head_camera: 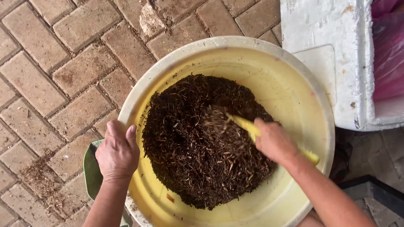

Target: Mixing organic compost or mulch in a large yellow plastic tub using a hand scoop.

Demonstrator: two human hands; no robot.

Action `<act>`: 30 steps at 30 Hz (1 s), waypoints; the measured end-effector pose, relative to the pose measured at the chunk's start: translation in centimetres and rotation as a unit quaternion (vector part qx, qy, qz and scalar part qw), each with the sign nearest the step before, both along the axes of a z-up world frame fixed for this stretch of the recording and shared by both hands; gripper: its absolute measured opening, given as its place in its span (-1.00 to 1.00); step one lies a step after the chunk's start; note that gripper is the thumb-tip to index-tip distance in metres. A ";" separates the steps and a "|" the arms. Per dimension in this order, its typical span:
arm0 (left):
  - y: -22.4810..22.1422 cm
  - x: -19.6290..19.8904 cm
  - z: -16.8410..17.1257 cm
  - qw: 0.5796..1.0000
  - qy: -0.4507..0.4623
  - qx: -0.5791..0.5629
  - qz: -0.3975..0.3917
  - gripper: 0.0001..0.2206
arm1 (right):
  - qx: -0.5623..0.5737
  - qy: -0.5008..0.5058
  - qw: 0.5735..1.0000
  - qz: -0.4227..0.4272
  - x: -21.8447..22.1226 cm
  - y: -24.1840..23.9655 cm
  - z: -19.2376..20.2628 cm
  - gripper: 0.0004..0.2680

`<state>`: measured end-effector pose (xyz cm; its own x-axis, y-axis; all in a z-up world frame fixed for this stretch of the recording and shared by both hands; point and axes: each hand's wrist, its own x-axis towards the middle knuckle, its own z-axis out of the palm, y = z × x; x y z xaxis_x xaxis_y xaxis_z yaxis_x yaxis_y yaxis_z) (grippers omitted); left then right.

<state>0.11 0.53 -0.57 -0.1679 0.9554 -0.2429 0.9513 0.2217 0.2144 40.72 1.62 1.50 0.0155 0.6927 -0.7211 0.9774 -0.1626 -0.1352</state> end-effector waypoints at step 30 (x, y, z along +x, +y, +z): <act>-0.2 -0.3 -0.7 0.999 0.005 0.032 -0.013 -0.64 | 0.056 0.119 0.978 -0.163 -7.5 -3.6 3.6 -0.86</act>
<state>-0.23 0.31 -1.31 -0.1456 0.9730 -0.1790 0.9583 0.1836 0.2188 33.23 -1.97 5.14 0.0891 0.7532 -0.6517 0.8154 -0.4309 -0.3865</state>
